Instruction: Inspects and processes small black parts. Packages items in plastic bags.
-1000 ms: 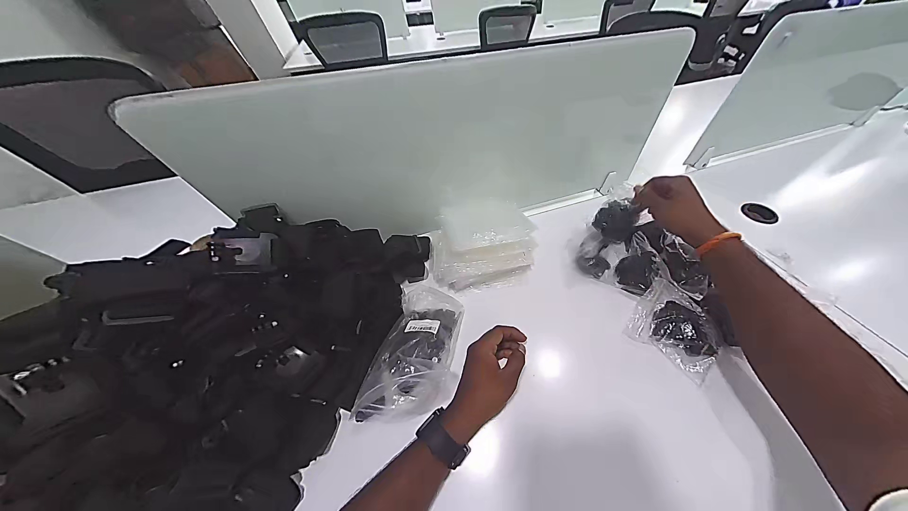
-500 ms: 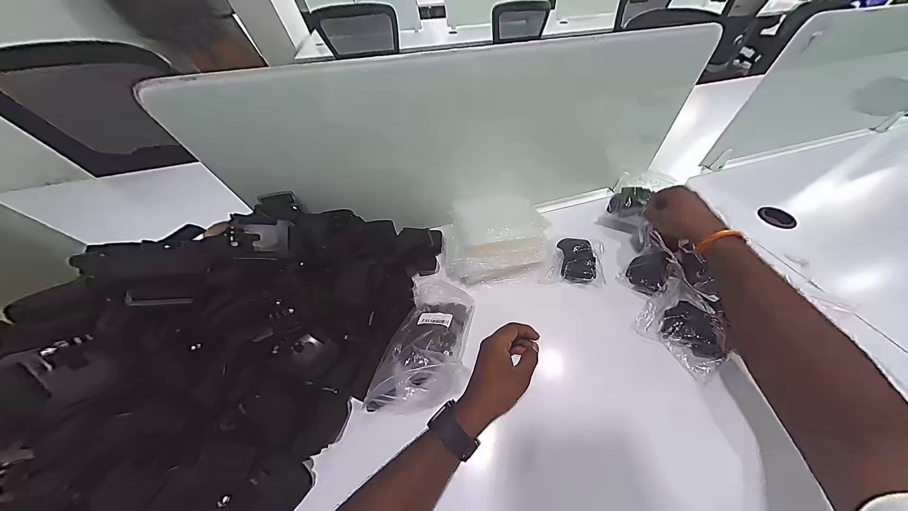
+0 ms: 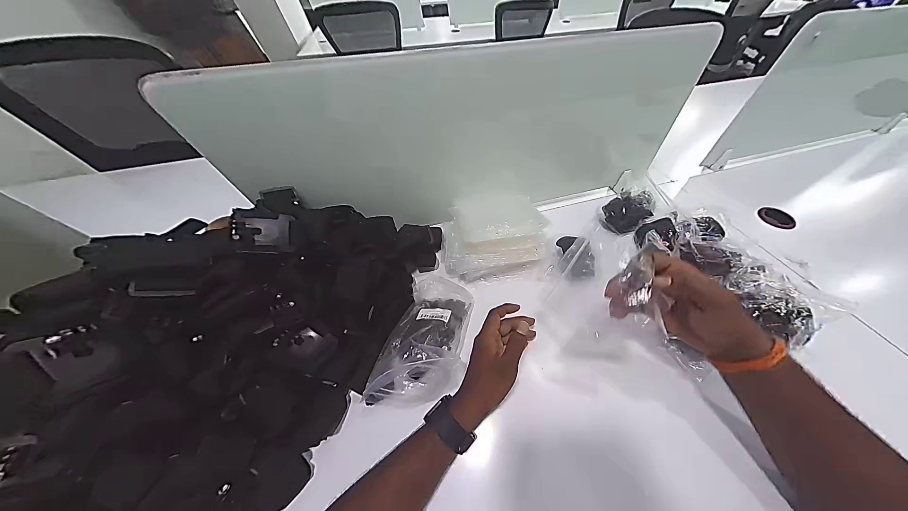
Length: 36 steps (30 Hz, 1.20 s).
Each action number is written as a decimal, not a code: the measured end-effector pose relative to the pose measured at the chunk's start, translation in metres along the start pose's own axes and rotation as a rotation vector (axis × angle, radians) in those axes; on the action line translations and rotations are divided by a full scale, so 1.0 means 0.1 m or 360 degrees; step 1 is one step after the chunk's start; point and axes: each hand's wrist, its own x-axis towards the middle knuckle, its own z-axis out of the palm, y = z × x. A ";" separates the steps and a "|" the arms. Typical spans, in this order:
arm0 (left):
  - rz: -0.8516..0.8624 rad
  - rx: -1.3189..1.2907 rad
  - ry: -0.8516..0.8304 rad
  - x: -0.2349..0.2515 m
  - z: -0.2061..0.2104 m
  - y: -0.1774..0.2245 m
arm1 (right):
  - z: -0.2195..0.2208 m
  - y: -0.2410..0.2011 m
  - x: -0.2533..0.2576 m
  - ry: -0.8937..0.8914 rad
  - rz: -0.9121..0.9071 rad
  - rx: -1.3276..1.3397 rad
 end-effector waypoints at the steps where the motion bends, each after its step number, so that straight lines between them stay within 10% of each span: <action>1: -0.0014 -0.0056 0.0014 0.00 -0.01 0.03 | 0.05 0.14 -0.04 -0.0021 0.0004 0.0071; 8: -0.0069 -0.0195 0.0135 0.01 -0.01 0.10 | 0.17 0.73 -0.07 0.0218 0.0297 0.0146; 18: 0.0167 -0.0106 0.0284 0.01 -0.01 0.01 | 0.22 0.82 -0.10 -0.0255 0.0093 0.0017; 36: 0.0144 0.0081 0.0063 -0.03 -0.02 0.00 | 0.26 0.87 -0.07 0.0221 0.0196 0.0039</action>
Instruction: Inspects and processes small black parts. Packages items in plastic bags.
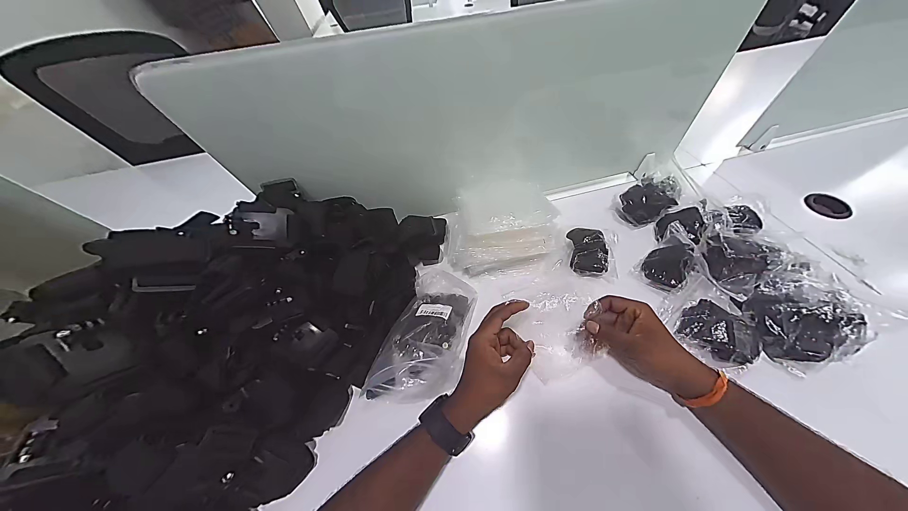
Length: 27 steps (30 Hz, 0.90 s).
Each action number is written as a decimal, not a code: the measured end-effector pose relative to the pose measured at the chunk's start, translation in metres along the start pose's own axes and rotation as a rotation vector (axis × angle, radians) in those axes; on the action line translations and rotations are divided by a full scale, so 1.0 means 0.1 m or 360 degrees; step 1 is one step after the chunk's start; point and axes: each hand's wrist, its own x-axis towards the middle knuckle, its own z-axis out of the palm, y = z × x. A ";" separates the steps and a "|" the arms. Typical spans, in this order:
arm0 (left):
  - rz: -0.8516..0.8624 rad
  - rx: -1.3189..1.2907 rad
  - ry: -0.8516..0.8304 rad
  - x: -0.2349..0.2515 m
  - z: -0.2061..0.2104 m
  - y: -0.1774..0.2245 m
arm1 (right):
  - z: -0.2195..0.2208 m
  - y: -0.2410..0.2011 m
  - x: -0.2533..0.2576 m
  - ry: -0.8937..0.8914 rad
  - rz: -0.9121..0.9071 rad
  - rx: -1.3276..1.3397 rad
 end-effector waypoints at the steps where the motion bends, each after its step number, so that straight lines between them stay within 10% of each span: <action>1: 0.0000 0.0003 0.0007 0.00 0.00 0.00 | -0.01 0.00 0.01 0.0029 0.0005 -0.0008; 27: -0.0072 0.0336 -0.0227 -0.03 0.01 0.02 | -0.11 0.02 0.02 -0.0101 -0.0297 -0.0555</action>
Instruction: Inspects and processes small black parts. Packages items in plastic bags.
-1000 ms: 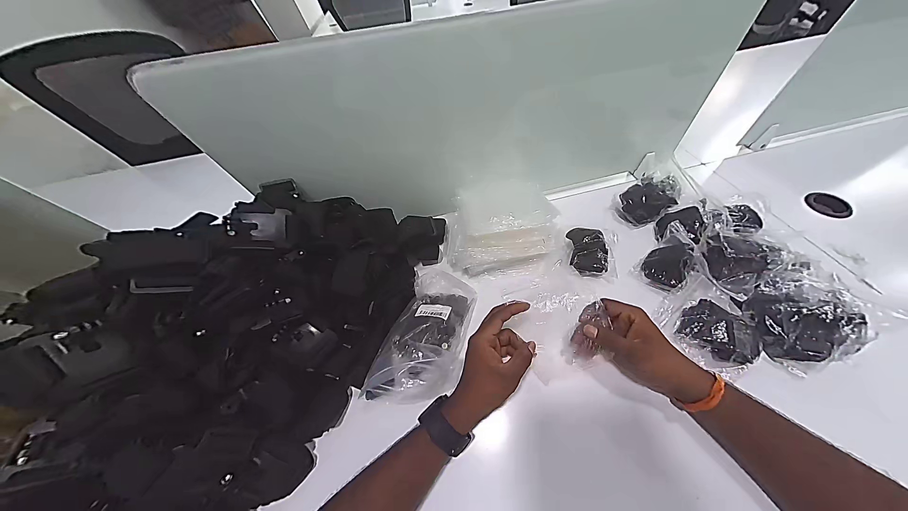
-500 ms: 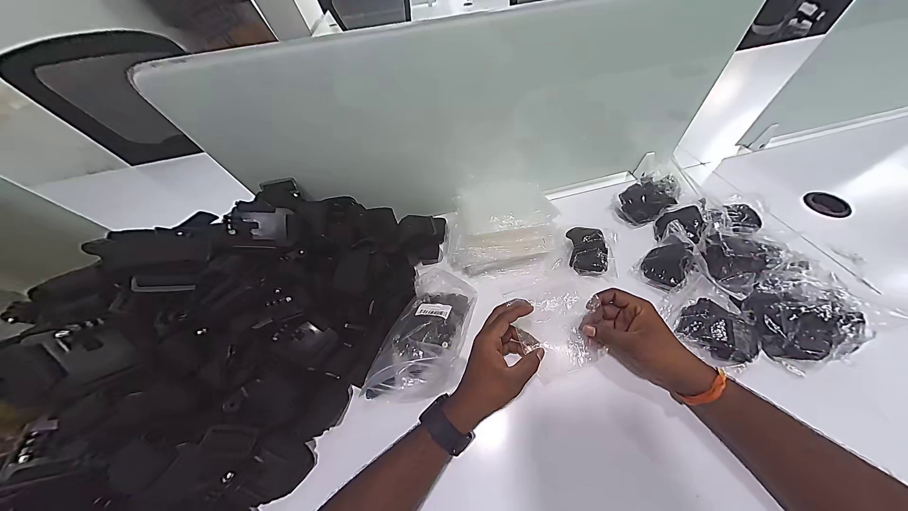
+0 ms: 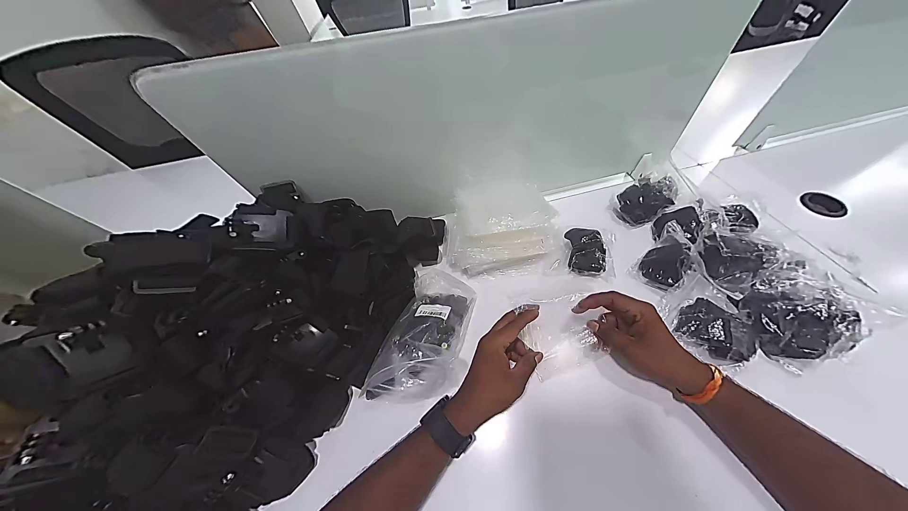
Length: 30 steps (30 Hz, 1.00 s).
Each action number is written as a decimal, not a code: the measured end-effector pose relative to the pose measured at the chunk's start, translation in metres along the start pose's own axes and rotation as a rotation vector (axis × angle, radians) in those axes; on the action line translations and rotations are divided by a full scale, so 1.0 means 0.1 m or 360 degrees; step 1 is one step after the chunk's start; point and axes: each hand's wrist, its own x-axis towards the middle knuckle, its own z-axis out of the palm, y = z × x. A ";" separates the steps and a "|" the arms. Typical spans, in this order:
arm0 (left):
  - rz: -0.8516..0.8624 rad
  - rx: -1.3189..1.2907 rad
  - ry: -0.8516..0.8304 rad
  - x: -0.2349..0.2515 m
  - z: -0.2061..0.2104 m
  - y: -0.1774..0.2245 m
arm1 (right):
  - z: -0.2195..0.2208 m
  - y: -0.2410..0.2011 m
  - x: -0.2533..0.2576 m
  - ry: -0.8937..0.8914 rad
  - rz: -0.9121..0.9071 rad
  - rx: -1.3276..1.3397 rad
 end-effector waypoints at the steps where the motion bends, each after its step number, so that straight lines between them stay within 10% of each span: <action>1: 0.0009 -0.0017 -0.0017 0.00 0.00 0.01 | -0.01 -0.02 0.00 -0.0033 0.0015 0.0008; 9: 0.0010 -0.0082 -0.0091 -0.02 0.00 0.03 | -0.07 0.02 0.03 -0.0071 -0.0006 0.0152; 16: 0.0206 -0.0018 -0.0073 -0.05 0.06 0.04 | 0.04 -0.11 -0.06 0.0336 -0.0297 -0.1105; 30: 0.0349 -0.0250 -0.0661 -0.14 0.18 0.09 | 0.46 -0.14 -0.18 0.0203 -0.0490 -0.1330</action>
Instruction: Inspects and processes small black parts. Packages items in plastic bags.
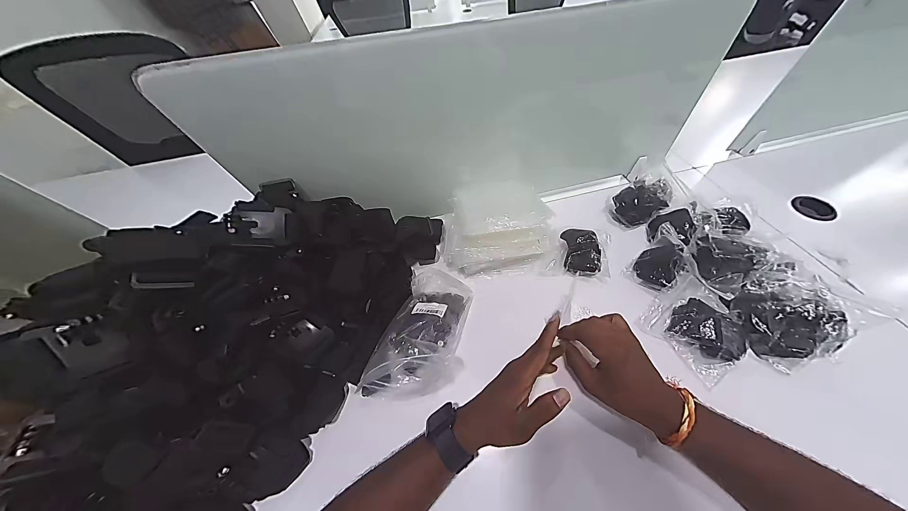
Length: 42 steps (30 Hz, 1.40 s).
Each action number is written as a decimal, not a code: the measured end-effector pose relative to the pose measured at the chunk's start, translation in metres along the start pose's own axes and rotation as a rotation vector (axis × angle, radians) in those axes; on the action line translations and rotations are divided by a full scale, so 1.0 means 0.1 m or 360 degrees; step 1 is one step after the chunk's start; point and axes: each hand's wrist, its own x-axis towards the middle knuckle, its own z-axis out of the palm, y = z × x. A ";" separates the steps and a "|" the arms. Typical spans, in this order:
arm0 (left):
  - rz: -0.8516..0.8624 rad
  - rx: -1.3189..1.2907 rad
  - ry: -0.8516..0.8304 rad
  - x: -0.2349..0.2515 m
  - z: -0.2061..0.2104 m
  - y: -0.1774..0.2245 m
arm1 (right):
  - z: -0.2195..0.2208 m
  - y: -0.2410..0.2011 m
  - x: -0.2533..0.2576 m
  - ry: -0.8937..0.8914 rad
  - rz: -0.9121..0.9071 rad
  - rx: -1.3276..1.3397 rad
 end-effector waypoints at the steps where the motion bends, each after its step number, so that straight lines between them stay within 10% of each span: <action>1: 0.0006 0.0032 0.0040 0.00 0.00 0.01 | -0.03 0.03 0.00 0.0024 0.0037 0.0140; 9: -0.0132 -0.0008 0.0839 0.06 -0.19 -0.06 | -0.35 0.14 0.14 -0.0269 0.0470 0.2271; 17: -0.0368 -0.0342 0.0865 0.08 -0.19 0.03 | -0.23 0.37 0.16 -0.0432 0.0709 0.1790; 31: -0.0163 0.0268 0.0631 0.03 -0.11 -0.08 | -0.32 0.26 0.18 -0.0475 0.0987 0.1625; 42: -0.0357 -0.0065 0.0536 0.05 -0.12 -0.01 | -0.09 0.13 0.07 -0.0369 0.0714 0.1630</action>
